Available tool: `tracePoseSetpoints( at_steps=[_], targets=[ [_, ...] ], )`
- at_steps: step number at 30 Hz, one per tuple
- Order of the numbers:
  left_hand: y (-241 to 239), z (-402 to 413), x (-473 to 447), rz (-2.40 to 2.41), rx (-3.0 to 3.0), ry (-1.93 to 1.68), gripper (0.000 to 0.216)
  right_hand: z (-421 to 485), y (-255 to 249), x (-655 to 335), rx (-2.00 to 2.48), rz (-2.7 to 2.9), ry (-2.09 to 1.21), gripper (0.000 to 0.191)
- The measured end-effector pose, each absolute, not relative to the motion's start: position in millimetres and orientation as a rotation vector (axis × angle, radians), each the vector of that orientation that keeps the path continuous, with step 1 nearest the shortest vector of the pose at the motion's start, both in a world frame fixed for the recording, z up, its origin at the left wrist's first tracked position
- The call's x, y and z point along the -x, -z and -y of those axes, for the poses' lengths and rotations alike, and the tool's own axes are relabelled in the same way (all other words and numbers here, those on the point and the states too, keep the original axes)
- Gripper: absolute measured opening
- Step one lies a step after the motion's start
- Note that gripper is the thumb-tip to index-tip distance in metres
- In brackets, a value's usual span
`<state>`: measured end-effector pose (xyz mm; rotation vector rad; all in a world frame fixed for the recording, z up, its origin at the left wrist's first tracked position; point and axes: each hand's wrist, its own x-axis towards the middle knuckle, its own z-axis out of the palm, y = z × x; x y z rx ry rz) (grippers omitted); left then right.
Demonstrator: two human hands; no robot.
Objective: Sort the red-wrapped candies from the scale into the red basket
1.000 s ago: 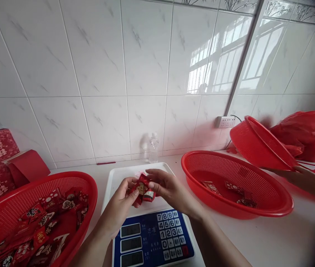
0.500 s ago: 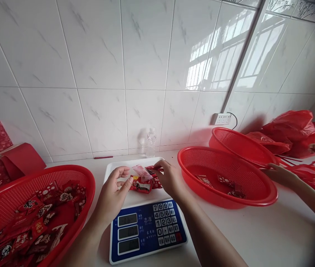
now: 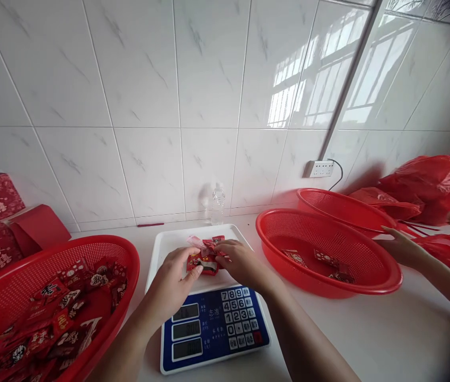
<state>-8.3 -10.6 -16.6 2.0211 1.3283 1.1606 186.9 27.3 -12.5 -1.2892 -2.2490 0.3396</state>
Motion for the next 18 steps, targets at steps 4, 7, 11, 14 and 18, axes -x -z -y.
tracePoseSetpoints(
  at_steps=[4, 7, 11, 14, 18],
  targets=[
    [19.1, 10.0, 8.1, -1.360, -2.134, -1.040, 0.029, -29.6, 15.0, -187.5, 1.309, 2.268, -0.421, 0.025],
    [15.1, 12.3, 8.5, -1.331, -2.132, -1.064, 0.027, -25.0, 5.6, -189.7, 1.259, 2.067, -0.383, 0.023],
    [5.7, 18.1, 7.4, -1.214, -2.076, -1.114, 0.021, -11.0, -13.1, -195.1, 1.172, 1.838, -0.459, 0.019],
    [0.4, 23.8, 3.0, -1.106, -1.984, -1.018, 0.027, 1.9, -22.0, -195.9, 1.087, 1.876, -0.658, 0.034],
    [-1.4, 30.3, -4.2, -1.009, -1.987, -0.908, 0.021, 11.2, -22.8, -190.3, 1.036, 2.207, -0.676, 0.031]
  ],
)
